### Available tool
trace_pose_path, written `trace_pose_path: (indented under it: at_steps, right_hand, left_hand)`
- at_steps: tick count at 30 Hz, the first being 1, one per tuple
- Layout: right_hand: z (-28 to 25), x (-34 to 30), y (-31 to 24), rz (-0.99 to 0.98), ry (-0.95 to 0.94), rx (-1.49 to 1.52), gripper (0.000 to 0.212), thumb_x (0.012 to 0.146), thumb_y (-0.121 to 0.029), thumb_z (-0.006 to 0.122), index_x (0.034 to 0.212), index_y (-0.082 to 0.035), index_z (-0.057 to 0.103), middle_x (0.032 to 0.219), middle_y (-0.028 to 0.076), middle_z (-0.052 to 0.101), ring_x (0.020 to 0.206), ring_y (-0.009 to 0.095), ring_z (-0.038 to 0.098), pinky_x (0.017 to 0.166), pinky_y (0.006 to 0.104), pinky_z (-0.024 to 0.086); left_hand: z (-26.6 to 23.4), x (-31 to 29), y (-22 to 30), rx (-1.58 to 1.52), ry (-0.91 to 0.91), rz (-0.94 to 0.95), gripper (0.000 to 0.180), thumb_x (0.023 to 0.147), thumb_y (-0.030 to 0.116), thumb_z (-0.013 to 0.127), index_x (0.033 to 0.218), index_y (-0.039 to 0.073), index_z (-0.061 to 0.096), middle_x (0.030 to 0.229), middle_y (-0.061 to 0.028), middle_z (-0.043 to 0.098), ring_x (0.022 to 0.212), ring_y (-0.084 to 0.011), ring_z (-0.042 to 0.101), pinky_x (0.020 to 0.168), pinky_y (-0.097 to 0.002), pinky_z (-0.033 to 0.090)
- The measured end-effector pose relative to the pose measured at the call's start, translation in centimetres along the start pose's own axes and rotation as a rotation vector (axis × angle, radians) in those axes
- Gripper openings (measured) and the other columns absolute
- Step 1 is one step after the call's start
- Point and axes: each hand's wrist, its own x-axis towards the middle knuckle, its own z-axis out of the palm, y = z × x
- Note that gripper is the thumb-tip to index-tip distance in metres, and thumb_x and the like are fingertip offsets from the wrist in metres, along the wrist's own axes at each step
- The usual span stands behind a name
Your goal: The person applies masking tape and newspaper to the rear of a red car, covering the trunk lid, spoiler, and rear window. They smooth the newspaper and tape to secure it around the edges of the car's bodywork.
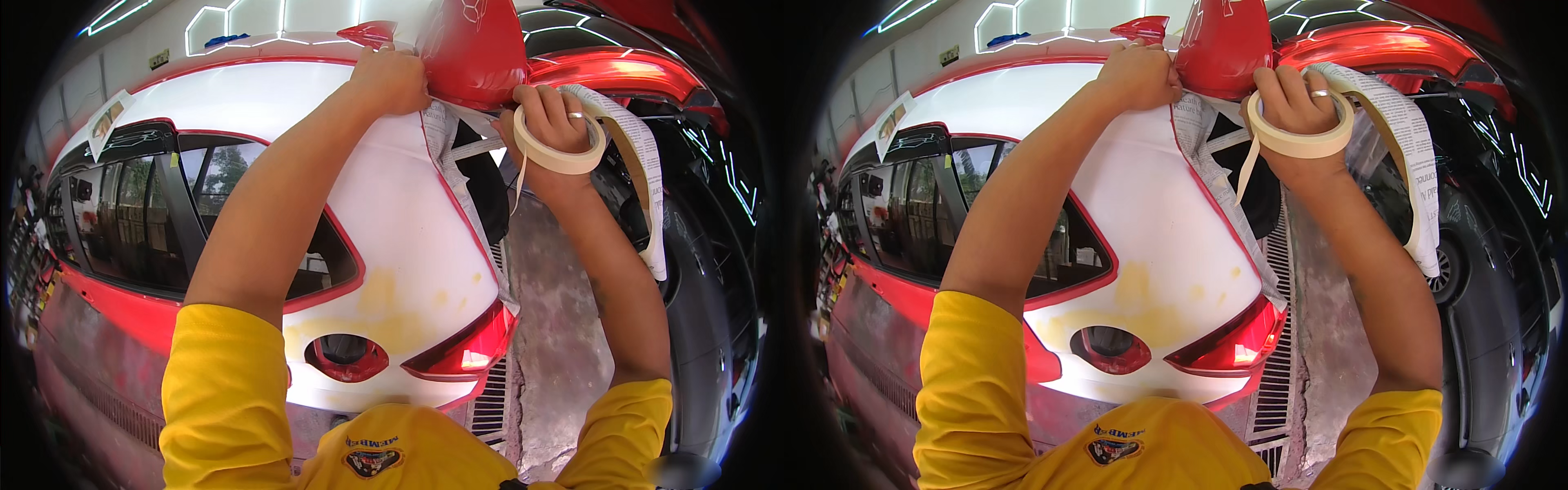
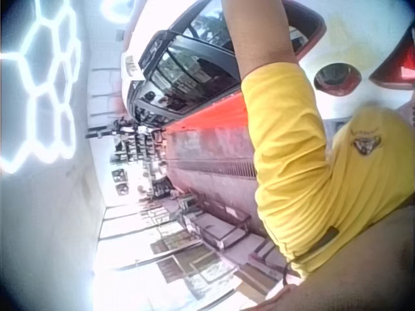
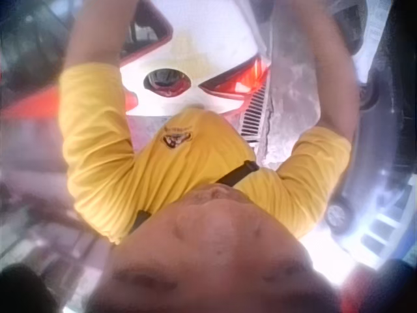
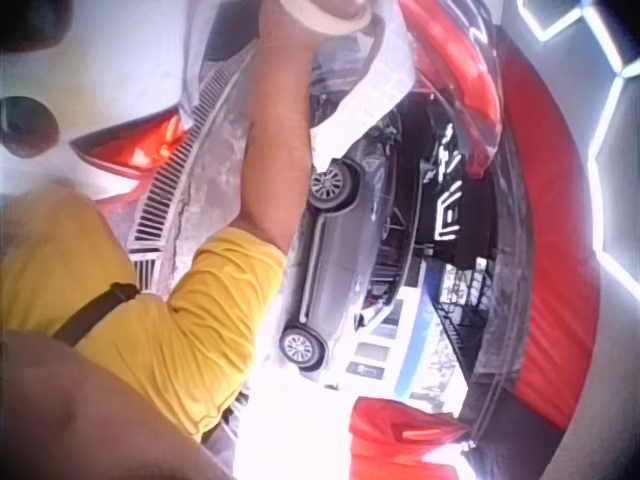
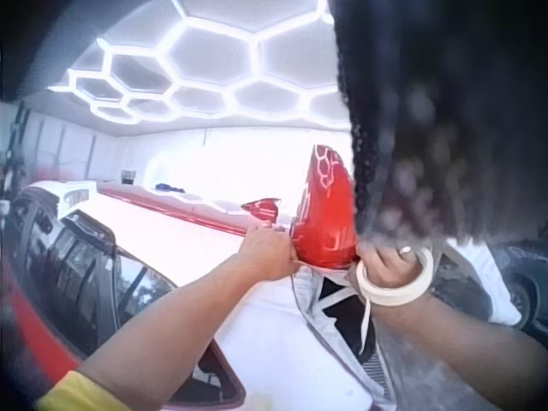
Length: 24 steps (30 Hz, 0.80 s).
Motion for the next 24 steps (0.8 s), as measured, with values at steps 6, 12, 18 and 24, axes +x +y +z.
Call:
trace_pose_path:
  at_steps: [6,12,18,24]
  right_hand:
    - [-0.9,0.3,0.1,-0.033,-0.019,0.017,0.018,0.078,-0.023,0.086,0.088,-0.012,0.075,0.115,0.004,0.069,0.108,0.024,0.065,0.093,0.0463,0.051]
    - [-1.1,-0.4,-0.6,-0.047,-0.037,0.025,0.02,0.078,-0.024,0.088,0.086,-0.011,0.076,0.115,0.004,0.07,0.109,0.025,0.067,0.095,0.0447,0.052]
    - [-2.2,0.7,-2.0,-0.099,0.001,0.04,0.02,0.074,-0.023,0.088,0.083,-0.01,0.075,0.115,0.004,0.071,0.109,0.025,0.068,0.095,0.0454,0.052]
    - [-1.3,0.6,-1.1,0.022,-0.017,0.033,0.023,0.074,-0.027,0.09,0.081,-0.012,0.075,0.112,0.002,0.07,0.107,0.024,0.067,0.093,0.043,0.052]
  left_hand:
    - [-0.1,-0.6,0.0,-0.003,0.054,0.007,0.022,0.084,0.043,0.084,0.101,0.031,0.09,0.113,-0.0008,0.082,0.122,-0.0299,0.069,0.113,-0.0596,0.047]
    - [-1.7,0.3,1.6,0.016,-0.112,-0.039,0.035,0.092,0.034,0.076,0.118,0.012,0.083,0.128,-0.0148,0.08,0.131,-0.0361,0.069,0.118,-0.0663,0.037]
    - [-0.3,0.3,2.2,0.075,0.05,-0.073,0.027,0.099,0.02,0.064,0.115,0.012,0.083,0.124,-0.0129,0.081,0.128,-0.0326,0.071,0.116,-0.0658,0.036]
    - [-0.3,0.4,2.4,0.064,0.004,-0.106,0.031,0.1,0.022,0.064,0.123,0.01,0.081,0.127,-0.0144,0.079,0.129,-0.0323,0.07,0.115,-0.0659,0.037]
